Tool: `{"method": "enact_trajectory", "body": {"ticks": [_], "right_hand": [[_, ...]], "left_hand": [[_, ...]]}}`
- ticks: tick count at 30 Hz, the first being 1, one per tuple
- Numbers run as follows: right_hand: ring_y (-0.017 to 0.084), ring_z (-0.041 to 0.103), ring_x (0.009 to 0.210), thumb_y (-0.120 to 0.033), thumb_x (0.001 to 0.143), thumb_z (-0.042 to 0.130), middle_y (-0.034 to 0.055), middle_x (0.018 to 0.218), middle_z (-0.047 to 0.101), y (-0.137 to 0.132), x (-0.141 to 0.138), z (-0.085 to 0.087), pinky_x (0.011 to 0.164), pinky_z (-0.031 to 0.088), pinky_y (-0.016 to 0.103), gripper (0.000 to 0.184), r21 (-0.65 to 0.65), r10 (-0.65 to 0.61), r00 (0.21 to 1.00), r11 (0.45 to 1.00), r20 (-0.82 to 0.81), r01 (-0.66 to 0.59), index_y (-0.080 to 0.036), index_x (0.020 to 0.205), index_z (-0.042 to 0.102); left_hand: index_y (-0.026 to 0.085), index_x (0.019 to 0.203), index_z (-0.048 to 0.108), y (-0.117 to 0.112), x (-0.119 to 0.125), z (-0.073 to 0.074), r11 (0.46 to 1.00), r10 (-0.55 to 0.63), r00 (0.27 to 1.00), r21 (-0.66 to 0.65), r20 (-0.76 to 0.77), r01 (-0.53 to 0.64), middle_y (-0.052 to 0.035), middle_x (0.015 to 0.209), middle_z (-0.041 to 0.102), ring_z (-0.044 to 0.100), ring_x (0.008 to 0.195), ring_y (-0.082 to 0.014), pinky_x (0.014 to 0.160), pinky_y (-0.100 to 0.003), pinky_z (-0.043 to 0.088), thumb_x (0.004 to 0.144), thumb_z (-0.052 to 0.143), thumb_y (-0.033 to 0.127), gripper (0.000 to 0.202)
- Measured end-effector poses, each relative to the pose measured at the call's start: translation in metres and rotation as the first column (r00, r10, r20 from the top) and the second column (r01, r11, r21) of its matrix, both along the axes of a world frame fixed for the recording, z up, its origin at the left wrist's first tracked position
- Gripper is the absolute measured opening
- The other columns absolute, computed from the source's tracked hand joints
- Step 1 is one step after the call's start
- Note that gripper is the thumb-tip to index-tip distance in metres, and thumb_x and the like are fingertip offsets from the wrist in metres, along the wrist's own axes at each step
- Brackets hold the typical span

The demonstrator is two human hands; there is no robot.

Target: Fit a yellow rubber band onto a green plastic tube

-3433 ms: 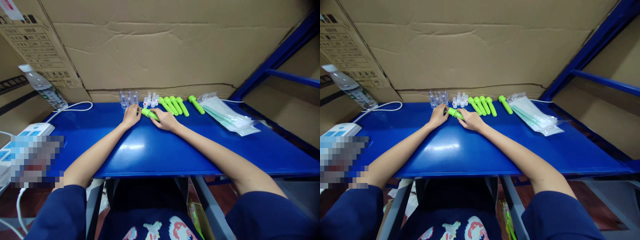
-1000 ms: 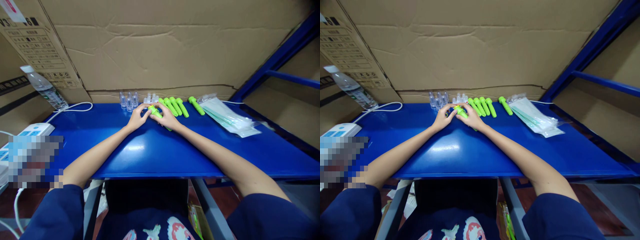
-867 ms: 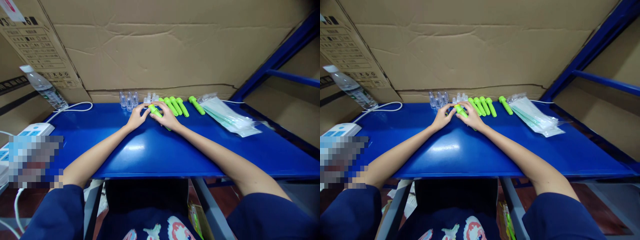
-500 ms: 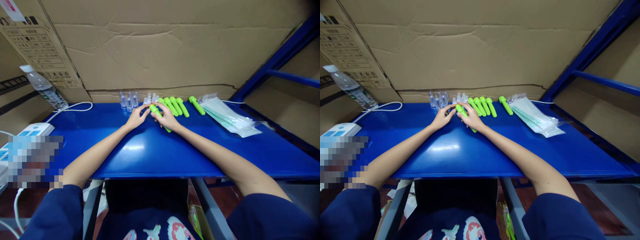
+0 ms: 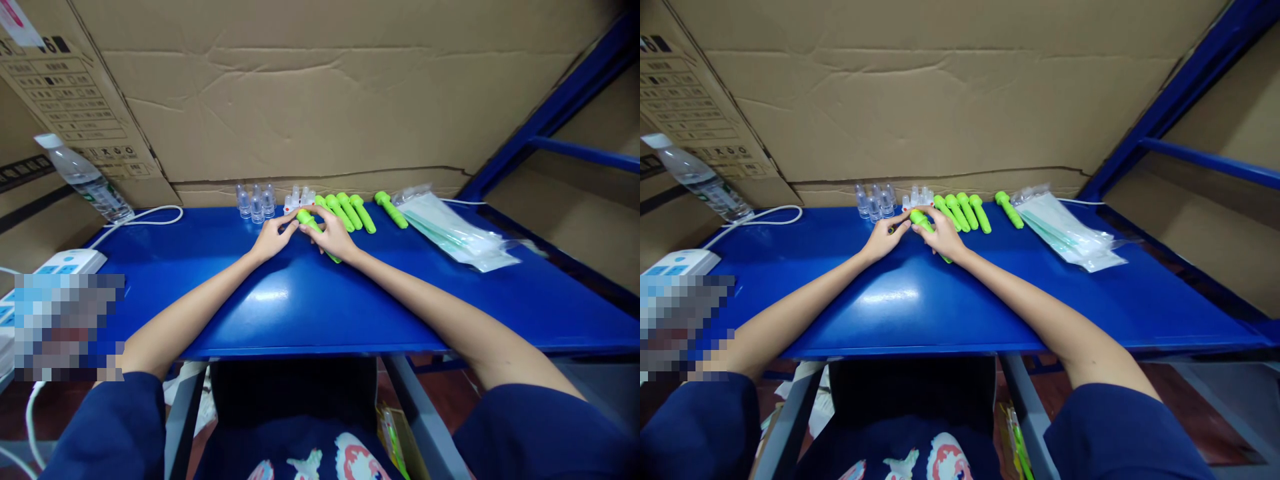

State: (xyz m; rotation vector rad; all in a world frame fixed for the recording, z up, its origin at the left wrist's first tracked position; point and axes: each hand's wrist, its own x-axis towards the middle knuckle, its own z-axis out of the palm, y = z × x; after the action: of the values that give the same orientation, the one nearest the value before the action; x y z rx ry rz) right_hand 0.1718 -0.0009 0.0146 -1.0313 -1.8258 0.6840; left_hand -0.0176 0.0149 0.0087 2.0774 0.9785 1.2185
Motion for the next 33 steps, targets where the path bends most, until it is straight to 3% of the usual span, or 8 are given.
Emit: {"method": "enact_trajectory", "body": {"ticks": [8,14,24,27,33], "right_hand": [[0.015,0.063,0.050,-0.064,0.085,0.067,0.0113,0.127,0.070,-0.0001,0.0016,-0.0016,0.032,0.045,0.030,0.057,0.026,0.000,1.000,1.000,-0.024,0.000,-0.023,0.125,0.061],[0.014,0.060,0.046,-0.069,0.083,0.068,0.0100,0.115,0.073,0.0005,0.0027,-0.0034,0.032,0.043,0.030,0.057,0.006,-0.027,0.999,1.000,-0.027,0.028,-0.025,0.119,0.061],[0.024,0.071,0.067,-0.072,0.082,0.068,0.0155,0.127,0.068,0.0036,0.0020,-0.0067,0.043,0.055,0.038,0.064,0.011,-0.062,0.998,0.998,-0.034,0.062,-0.024,0.123,0.058],[0.028,0.073,0.075,-0.072,0.082,0.068,0.0154,0.121,0.069,0.0025,0.0018,-0.0056,0.048,0.057,0.040,0.061,0.024,-0.068,0.997,0.997,-0.038,0.069,-0.024,0.118,0.058],[0.019,0.063,0.050,-0.077,0.078,0.070,0.0117,0.104,0.072,0.0022,0.0018,-0.0053,0.037,0.044,0.036,0.062,0.004,-0.065,0.997,0.998,-0.031,0.065,-0.025,0.107,0.054]], "left_hand": [[0.019,0.128,0.074,0.0004,-0.0005,-0.0002,0.998,-0.025,0.998,-0.059,0.051,0.028,-0.0049,0.141,0.066,0.058,0.139,-0.0276,0.123,-0.046,0.038,0.096,0.059,0.028,0.036],[0.021,0.129,0.074,-0.0026,0.0013,0.0016,0.998,-0.006,0.999,-0.067,0.037,0.008,-0.0034,0.139,0.067,0.059,0.137,-0.0285,0.121,-0.047,0.041,0.094,0.060,0.025,0.037],[0.020,0.128,0.074,-0.0006,0.0017,-0.0017,0.996,0.017,0.999,-0.088,0.041,-0.013,-0.0045,0.134,0.070,0.065,0.128,-0.0294,0.116,-0.047,0.046,0.094,0.060,0.025,0.037],[0.019,0.127,0.075,0.0019,0.0012,-0.0038,0.997,0.027,0.999,-0.080,0.046,-0.024,-0.0048,0.132,0.071,0.067,0.126,-0.0293,0.115,-0.047,0.047,0.093,0.060,0.026,0.037],[0.020,0.125,0.075,0.0052,0.0003,-0.0072,0.997,0.056,0.997,-0.057,0.057,-0.053,-0.0028,0.124,0.076,0.069,0.120,-0.0284,0.109,-0.047,0.052,0.093,0.060,0.025,0.036]]}}
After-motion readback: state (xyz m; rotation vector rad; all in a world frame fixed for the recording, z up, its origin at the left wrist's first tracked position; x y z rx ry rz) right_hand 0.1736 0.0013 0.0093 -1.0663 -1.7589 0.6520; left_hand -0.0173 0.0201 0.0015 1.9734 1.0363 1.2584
